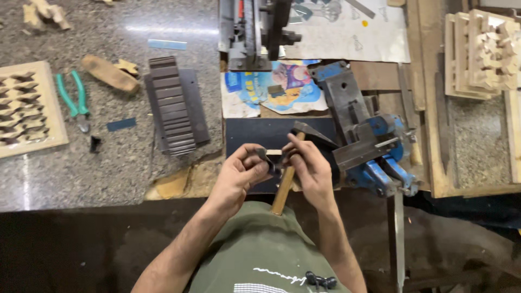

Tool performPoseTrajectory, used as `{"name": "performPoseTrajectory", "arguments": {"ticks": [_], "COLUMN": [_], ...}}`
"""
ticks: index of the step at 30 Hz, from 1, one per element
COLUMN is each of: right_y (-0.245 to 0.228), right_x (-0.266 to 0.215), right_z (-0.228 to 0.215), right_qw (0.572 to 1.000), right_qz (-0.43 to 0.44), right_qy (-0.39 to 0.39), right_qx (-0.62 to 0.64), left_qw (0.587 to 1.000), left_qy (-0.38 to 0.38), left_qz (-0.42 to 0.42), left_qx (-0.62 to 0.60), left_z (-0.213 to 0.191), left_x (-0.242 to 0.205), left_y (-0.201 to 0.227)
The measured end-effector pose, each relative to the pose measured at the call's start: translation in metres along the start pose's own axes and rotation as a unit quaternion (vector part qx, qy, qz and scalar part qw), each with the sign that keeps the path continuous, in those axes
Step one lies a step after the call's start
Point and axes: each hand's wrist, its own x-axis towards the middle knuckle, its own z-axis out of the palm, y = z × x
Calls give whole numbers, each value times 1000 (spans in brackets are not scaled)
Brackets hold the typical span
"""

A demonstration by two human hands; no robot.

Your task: The person repeatedly places small wooden pieces into a metal jig, operates a lever to press them, and then removes and inspects the assembled parts. The person also uses a hammer to tap the metal piece on the wooden part and checks the fit.

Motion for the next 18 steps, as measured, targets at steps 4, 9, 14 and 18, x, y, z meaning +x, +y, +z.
{"name": "performPoseTrajectory", "arguments": {"ticks": [4, 9, 14, 18], "right_y": [57, 108, 119, 82], "right_x": [16, 12, 5, 15], "right_z": [33, 58, 54, 36], "right_qw": [943, 886, 946, 971], "right_qz": [30, -114, -11, 228], "right_qy": [-7, -20, 0, 65], "right_qx": [-330, -449, -325, 12], "left_qw": [999, 995, 991, 990], "left_qy": [-11, -60, -98, -96], "left_qz": [36, 66, 90, 107], "left_qx": [-36, -40, -27, -1], "left_z": [-17, -21, -18, -8], "left_x": [-2, -11, -18, -21], "left_y": [13, 23, 28, 31]}}
